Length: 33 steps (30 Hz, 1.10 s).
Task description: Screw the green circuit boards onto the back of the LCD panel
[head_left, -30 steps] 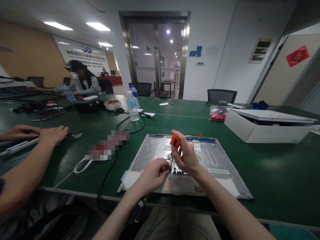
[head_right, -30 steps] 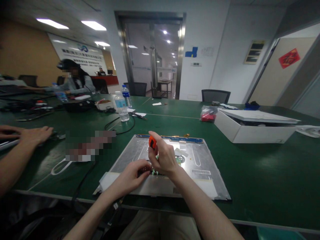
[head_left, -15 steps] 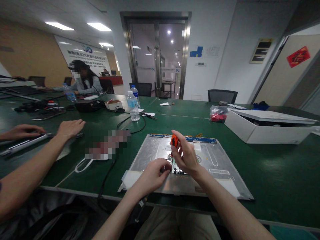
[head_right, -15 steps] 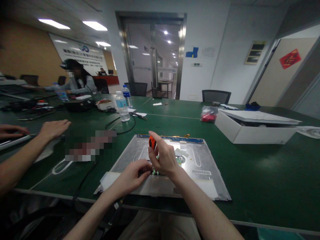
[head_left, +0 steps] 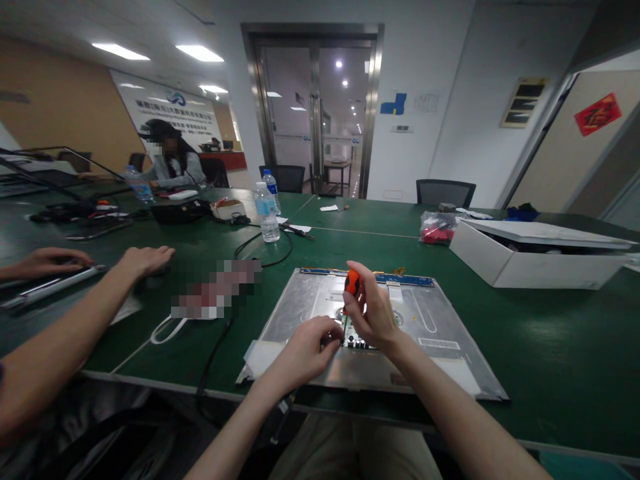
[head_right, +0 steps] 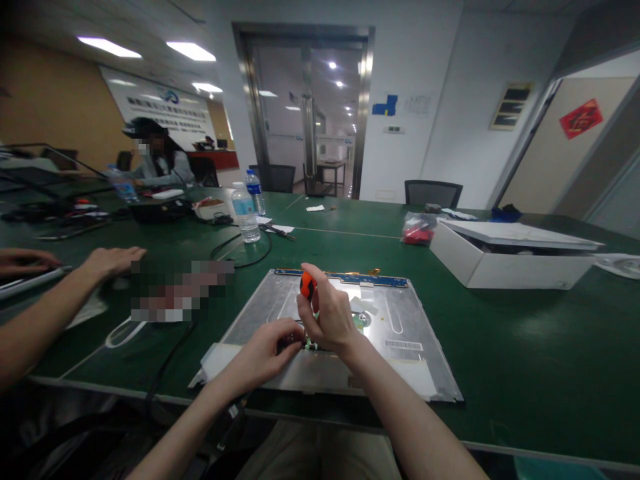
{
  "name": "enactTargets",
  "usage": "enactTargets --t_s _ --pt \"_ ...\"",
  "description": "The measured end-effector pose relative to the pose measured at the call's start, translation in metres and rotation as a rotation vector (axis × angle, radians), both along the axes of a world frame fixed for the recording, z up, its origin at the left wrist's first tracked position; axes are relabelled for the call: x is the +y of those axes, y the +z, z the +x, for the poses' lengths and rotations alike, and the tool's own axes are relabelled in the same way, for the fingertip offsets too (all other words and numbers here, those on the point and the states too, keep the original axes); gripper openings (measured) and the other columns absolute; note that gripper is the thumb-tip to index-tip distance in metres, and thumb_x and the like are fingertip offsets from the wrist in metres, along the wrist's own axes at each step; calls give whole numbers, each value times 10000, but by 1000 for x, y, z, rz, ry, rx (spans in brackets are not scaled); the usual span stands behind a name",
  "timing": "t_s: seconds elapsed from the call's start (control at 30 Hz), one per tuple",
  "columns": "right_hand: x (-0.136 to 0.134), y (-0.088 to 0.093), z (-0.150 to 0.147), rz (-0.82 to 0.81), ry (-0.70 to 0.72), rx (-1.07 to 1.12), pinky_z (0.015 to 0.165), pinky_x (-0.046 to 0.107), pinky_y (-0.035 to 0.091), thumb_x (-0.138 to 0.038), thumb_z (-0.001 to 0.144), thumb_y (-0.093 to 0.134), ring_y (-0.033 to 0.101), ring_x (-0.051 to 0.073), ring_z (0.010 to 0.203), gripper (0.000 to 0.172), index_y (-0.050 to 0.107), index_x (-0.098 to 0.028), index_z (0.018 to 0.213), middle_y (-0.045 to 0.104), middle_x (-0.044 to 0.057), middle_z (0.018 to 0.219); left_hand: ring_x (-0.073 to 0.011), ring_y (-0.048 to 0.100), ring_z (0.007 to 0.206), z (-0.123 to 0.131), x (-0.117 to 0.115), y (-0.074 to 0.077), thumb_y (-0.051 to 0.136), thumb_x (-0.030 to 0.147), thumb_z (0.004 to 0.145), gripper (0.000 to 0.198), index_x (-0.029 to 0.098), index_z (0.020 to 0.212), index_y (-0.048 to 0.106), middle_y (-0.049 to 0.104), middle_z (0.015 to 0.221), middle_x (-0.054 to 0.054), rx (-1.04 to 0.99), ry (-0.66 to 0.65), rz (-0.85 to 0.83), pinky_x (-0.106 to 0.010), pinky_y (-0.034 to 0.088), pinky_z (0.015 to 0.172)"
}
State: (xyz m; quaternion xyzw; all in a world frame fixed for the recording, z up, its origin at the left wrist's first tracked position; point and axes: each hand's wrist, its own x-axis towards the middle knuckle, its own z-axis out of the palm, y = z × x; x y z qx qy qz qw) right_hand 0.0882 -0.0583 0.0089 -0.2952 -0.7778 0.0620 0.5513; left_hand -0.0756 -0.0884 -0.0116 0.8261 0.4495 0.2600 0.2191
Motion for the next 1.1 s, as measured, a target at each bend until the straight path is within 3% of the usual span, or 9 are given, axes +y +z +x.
enactTargets --t_s 0.13,0.47,0.7,0.83,1.1 --pt "-1 1 0 -25 31 17 479 211 400 -189 878 429 511 99 508 483 330 -192 1351 508 -43 677 -182 586 763 0 0 0 518 128 757 125 177 779 631 654 788 -35 0 1 -1 -259 423 679" --pt "0 4 -3 82 -130 -4 440 191 324 -291 879 514 407 75 428 402 415 -185 1253 417 -91 578 -188 587 768 1 -1 4 512 120 754 120 174 762 619 649 788 -36 13 3 -5 -268 427 687" --pt "-1 4 -1 51 -69 -15 441 202 313 -271 881 500 418 83 436 437 387 -178 1293 420 -84 590 -184 585 761 1 0 2 514 130 763 111 173 756 616 647 782 -35 6 7 1 -259 420 671" --pt "-3 4 0 -5 6 3 465 212 357 -201 870 441 481 95 471 475 354 -181 1337 498 -54 639 -183 585 751 1 -1 2 514 120 763 116 168 764 620 647 786 -37 -4 3 2 -264 421 673" --pt "0 4 -3 41 -85 10 436 196 339 -221 852 490 434 79 425 441 399 -189 1283 446 -84 588 -193 589 776 1 -1 3 513 133 759 110 175 755 615 654 780 -40 14 8 8 -268 428 682"
